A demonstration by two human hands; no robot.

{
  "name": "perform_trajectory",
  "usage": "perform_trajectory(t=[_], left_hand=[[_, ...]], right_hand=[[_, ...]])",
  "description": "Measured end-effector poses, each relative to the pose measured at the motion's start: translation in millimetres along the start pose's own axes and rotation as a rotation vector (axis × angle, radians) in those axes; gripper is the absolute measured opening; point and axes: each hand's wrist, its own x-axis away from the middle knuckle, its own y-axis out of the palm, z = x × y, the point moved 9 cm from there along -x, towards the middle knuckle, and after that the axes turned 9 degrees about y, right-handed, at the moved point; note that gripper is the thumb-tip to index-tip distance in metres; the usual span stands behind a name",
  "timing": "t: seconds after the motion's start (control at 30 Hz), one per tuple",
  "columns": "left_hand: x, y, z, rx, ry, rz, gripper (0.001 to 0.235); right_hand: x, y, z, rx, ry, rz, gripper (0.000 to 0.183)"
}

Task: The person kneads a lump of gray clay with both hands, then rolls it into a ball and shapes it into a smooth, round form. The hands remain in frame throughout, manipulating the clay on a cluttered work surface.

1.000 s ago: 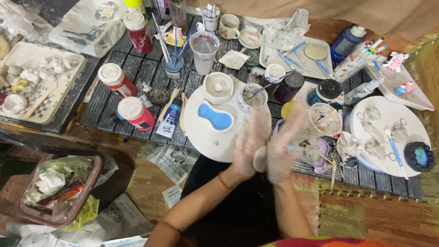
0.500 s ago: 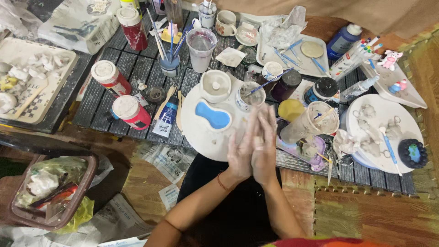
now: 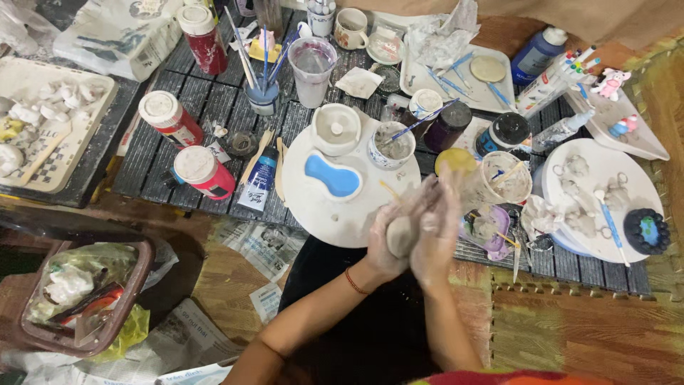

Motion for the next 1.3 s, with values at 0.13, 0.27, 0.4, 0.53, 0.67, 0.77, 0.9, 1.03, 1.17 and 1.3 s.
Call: perform_trajectory(t=[0.13, 0.27, 0.4, 0.53, 0.67, 0.77, 0.9, 1.03, 1.17, 1.3], left_hand=[[-9, 1, 8, 0.203, -0.054, 0.099, 0.076], [-7, 11, 15, 0.130, -0.036, 0.024, 0.076], [-5, 13, 10, 0.124, -0.051, 0.016, 0.076], [-8, 5, 9, 0.091, -0.063, 0.016, 0.077], [-17, -3, 10, 0.085, -0.014, 0.009, 0.076], [-23, -2, 13, 0.100, 0.025, -0.016, 0.078], [-30, -1, 8, 0.119, -0.014, 0.008, 0.081], [-32, 10, 15, 0.086, -0.009, -0.051, 0.083], [-30, 21, 20, 0.027, -0.014, -0.100, 0.085], [-29, 32, 21, -0.094, 0.001, -0.172, 0.086]], right_hand=[[8, -34, 22, -0.269, 0.026, 0.054, 0.023], [22, -41, 39, -0.418, 0.108, -0.044, 0.020], [24, -38, 34, -0.467, 0.229, -0.019, 0.030], [18, -23, -12, -0.231, 0.118, -0.127, 0.050], [30, -4, -37, 0.762, -0.159, -0.112, 0.041], [40, 12, -10, 1.165, -0.135, -0.156, 0.063], [47, 4, -7, 1.113, -0.184, -0.088, 0.058], [57, -4, -17, 0.978, -0.239, -0.060, 0.052], [59, -18, -27, 0.765, -0.245, 0.059, 0.052], [55, 4, -15, 0.900, -0.224, 0.010, 0.059]])
